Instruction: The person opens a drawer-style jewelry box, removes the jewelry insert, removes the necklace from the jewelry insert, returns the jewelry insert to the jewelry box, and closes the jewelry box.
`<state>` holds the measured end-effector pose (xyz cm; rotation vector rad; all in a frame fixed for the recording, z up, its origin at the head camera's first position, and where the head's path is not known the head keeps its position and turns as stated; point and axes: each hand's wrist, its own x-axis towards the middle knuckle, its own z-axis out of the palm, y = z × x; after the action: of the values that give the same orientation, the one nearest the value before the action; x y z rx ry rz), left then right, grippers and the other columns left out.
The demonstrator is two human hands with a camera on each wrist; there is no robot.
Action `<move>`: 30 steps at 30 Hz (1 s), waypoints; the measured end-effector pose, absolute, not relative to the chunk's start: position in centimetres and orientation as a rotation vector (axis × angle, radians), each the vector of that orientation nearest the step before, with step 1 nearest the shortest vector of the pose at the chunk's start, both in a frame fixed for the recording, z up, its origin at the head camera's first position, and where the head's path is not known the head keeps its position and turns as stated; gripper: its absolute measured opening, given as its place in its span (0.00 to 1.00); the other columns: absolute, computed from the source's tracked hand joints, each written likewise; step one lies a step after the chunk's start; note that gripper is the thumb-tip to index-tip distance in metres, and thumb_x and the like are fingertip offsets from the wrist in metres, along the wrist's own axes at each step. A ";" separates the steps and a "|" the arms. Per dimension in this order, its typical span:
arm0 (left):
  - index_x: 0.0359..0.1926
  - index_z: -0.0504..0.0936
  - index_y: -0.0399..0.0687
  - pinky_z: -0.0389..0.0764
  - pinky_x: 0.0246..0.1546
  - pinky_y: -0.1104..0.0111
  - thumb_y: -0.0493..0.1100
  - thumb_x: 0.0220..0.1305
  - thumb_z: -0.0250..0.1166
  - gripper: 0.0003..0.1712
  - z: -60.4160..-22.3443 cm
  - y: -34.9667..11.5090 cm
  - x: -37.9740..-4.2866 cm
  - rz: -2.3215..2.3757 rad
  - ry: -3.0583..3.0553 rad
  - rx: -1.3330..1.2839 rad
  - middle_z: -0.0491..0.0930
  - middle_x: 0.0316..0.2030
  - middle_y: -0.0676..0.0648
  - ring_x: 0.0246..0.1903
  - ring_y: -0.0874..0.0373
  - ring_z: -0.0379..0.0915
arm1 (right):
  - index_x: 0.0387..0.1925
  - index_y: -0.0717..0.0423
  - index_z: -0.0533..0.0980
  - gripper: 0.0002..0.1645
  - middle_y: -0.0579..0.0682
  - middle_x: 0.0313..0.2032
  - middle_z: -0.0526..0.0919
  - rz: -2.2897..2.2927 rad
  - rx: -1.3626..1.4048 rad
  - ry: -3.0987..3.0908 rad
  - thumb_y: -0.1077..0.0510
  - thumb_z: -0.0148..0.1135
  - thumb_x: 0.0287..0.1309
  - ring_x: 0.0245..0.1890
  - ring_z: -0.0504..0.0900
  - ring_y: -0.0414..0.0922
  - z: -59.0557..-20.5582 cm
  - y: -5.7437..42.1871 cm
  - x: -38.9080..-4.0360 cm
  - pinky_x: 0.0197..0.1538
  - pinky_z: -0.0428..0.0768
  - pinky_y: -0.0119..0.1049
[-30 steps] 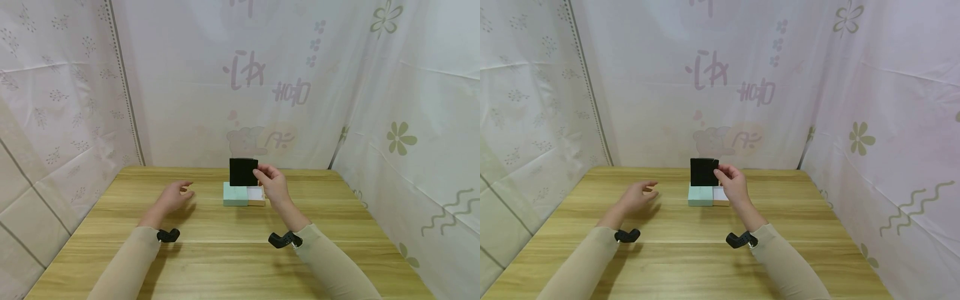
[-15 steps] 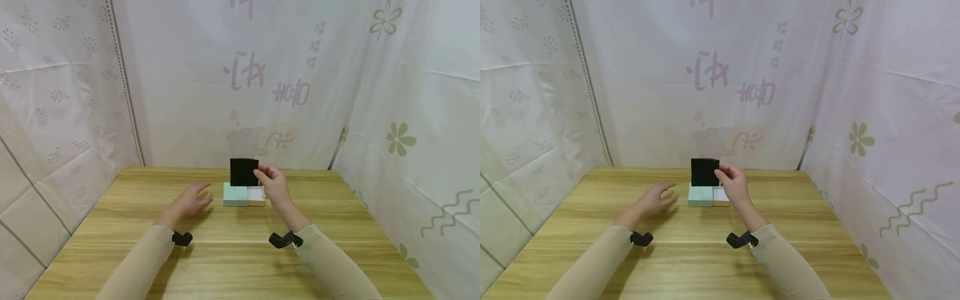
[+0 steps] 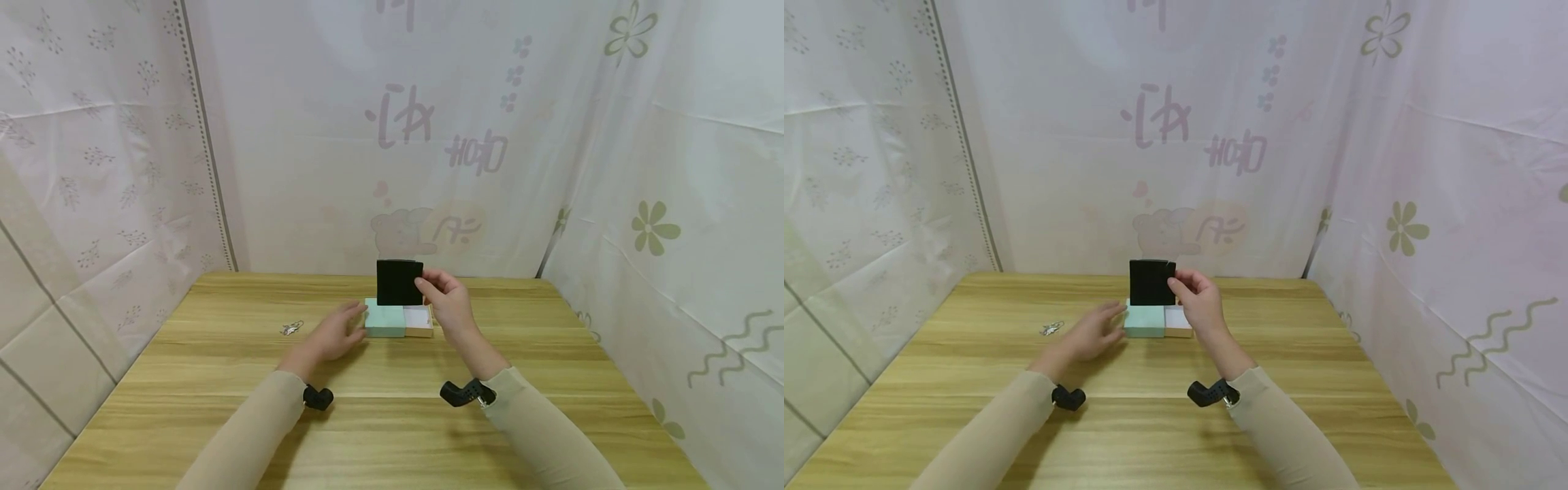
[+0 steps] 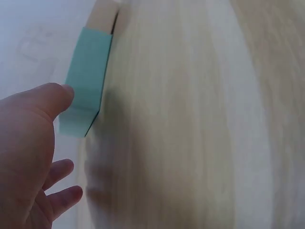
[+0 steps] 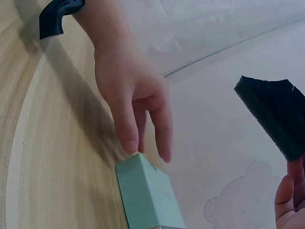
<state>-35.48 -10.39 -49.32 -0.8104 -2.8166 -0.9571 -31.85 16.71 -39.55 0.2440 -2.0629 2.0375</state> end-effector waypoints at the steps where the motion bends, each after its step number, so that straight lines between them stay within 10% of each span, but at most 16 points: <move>1: 0.83 0.68 0.41 0.63 0.84 0.41 0.46 0.80 0.68 0.38 -49.5 -10.2 -35.5 -0.958 -2.815 -0.815 0.60 0.84 0.32 0.83 0.33 0.59 | 0.52 0.63 0.83 0.12 0.37 0.37 0.85 2.039 0.243 -2.061 0.58 0.69 0.76 0.35 0.79 0.38 -39.6 16.7 -31.9 0.41 0.82 0.28; 30: 0.78 0.77 0.50 0.70 0.81 0.46 0.34 0.80 0.64 0.29 -49.5 -8.1 -35.1 -0.902 -2.850 -0.795 0.67 0.83 0.43 0.81 0.38 0.65 | 0.53 0.64 0.83 0.14 0.40 0.40 0.85 2.028 0.271 -2.047 0.58 0.69 0.76 0.37 0.79 0.40 -39.3 16.7 -31.8 0.40 0.82 0.27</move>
<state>-35.11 -8.08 -49.45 -0.7947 -2.8501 -0.9022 -31.78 16.68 -39.33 0.2709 -2.0475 2.0277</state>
